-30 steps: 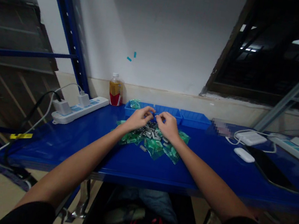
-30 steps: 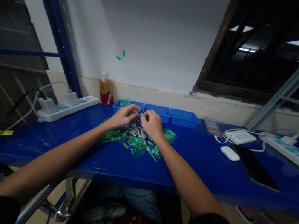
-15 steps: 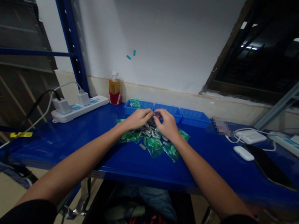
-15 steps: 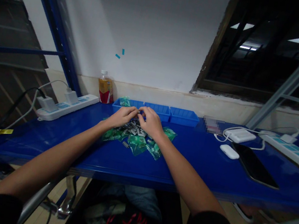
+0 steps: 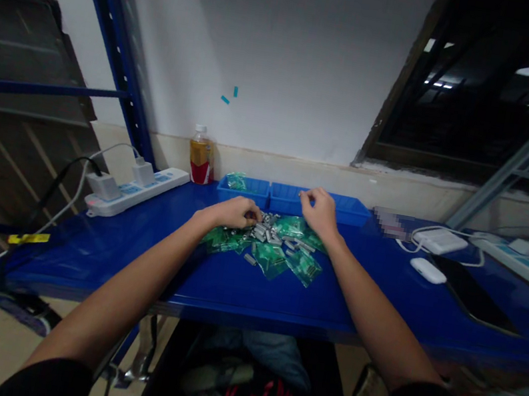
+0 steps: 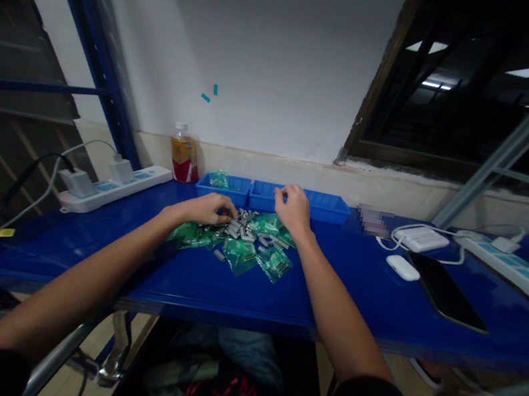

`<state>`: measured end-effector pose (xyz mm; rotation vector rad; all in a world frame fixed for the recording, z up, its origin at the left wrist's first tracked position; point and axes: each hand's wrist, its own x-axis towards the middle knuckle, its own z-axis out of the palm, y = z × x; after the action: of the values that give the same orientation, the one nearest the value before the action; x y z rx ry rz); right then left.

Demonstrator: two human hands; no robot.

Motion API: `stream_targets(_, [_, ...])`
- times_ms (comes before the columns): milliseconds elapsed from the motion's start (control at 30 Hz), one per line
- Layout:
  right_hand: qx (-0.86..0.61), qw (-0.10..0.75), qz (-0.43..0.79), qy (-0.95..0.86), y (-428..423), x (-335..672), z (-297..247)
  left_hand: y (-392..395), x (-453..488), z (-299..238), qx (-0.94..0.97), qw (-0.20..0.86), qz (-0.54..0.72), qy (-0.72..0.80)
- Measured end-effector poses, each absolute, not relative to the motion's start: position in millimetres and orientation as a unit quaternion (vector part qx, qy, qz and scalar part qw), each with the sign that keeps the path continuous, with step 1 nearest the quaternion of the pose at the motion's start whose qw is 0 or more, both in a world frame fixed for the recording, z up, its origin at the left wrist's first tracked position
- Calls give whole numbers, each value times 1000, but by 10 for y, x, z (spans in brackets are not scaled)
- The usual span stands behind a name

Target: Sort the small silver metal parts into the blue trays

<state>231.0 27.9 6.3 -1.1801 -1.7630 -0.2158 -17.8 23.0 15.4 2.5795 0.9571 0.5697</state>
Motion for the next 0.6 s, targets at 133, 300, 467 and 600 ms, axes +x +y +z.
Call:
stream_targets(133, [-570,492,-112,-648,457,2687,16,254,-153,110,903,161,195,348])
stream_targets(300, [-684,454,-103,-561,527,3025,-77,315,-147,43,901,143,212,352])
stream_targets(467, [-746,393,-93,-530,484,3060,-130,340,-162,44,889,106,263,359])
stream_targets(600, [-740,397,-101,-533,453,2994,-115,330,-142,68,878,67,310,359])
